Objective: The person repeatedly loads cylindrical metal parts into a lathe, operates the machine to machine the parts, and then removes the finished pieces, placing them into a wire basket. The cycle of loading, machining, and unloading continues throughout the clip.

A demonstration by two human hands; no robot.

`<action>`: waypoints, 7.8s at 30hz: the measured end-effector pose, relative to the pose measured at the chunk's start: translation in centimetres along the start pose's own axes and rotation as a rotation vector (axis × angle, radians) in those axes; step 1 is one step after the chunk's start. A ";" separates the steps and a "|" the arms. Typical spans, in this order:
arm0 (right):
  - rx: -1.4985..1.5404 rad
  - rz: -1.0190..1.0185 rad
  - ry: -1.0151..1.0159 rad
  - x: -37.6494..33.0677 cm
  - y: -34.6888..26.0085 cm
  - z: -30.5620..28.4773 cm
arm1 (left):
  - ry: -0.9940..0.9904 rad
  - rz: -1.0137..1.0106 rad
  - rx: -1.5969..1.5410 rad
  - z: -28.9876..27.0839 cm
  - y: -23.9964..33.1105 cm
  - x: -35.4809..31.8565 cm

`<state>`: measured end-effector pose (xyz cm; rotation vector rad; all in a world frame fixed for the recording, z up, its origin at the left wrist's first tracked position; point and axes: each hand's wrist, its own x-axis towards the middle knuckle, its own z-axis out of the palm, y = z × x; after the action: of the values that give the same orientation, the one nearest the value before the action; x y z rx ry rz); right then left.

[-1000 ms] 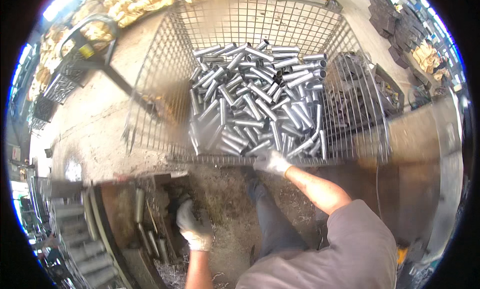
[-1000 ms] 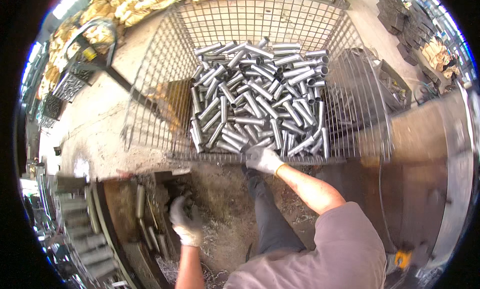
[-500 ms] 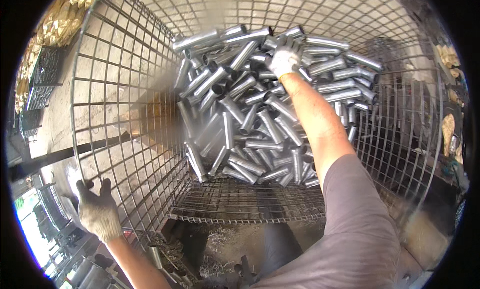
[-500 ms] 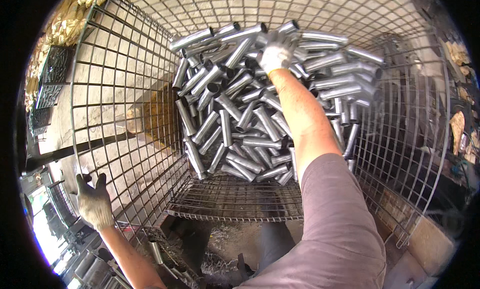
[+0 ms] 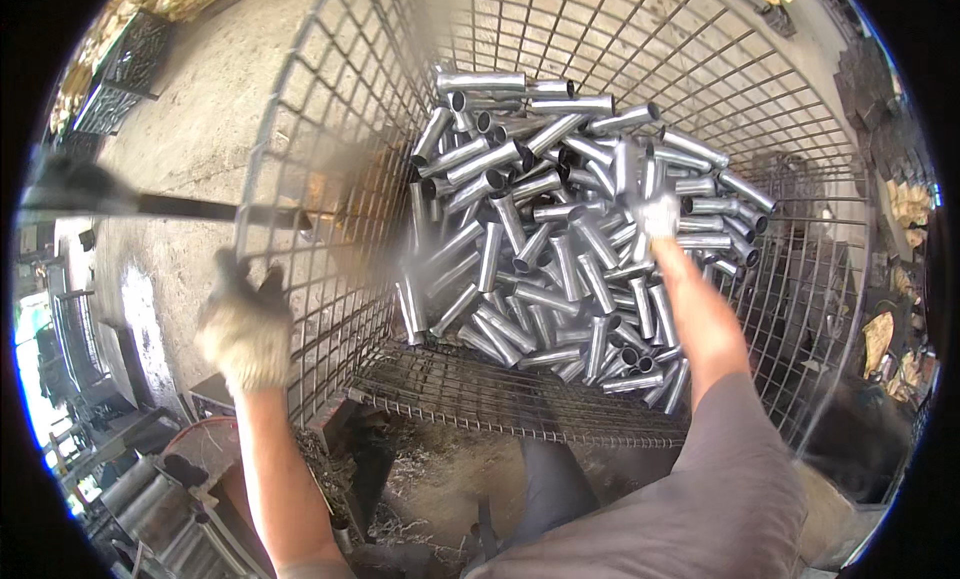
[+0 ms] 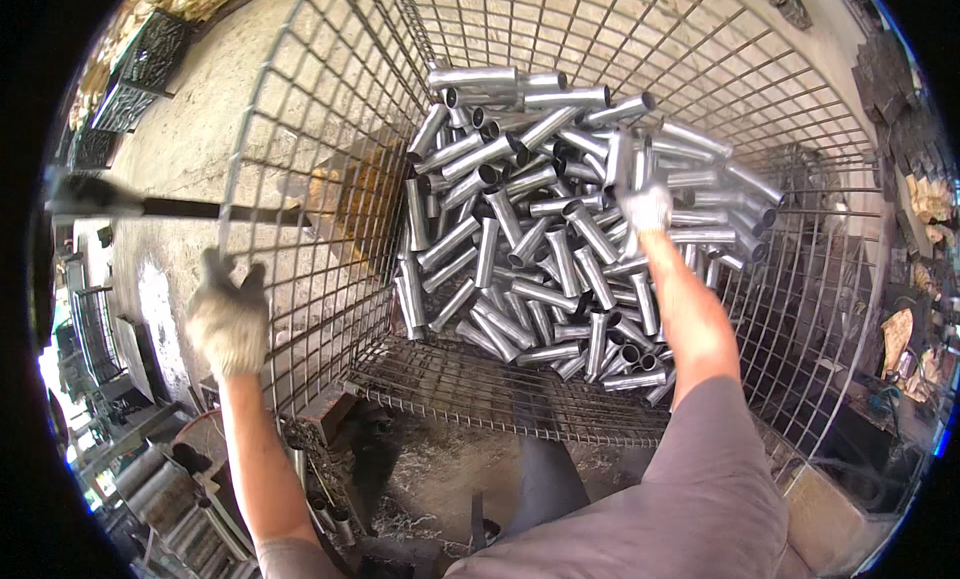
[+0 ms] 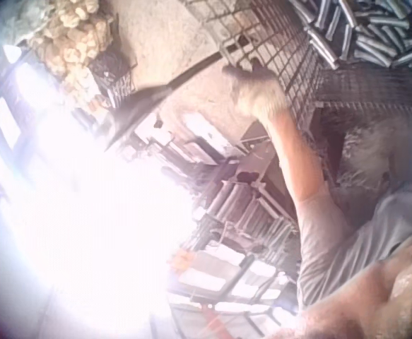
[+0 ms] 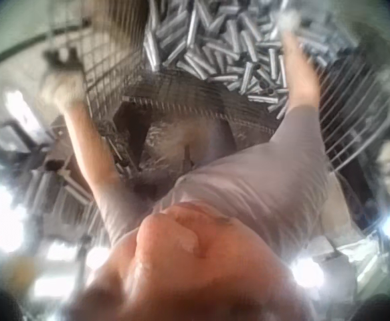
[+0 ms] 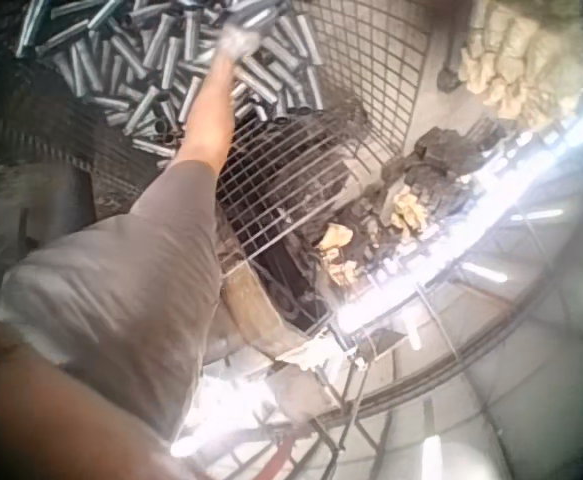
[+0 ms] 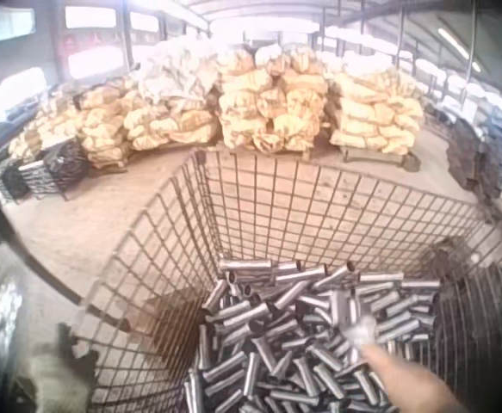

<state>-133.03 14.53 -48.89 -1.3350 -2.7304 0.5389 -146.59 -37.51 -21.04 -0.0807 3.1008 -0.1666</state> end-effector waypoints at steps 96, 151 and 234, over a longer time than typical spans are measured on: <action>-0.551 -2.470 -0.985 -174.0 -41.6 -23.5 | 0.864 -0.992 0.104 -4.8 -108.4 -122.2; 0.213 -1.864 -1.294 -141.6 -15.6 -33.9 | 0.756 -0.842 -1.342 0.2 -79.0 -121.2; -0.284 -2.274 -0.876 -168.8 -40.7 -27.9 | 1.501 -2.071 -1.316 11.0 -88.3 -152.6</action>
<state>-52.70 -131.20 8.04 2.4323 -2.5121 0.2992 10.50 -118.11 -17.52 1.6381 -0.3456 -0.9871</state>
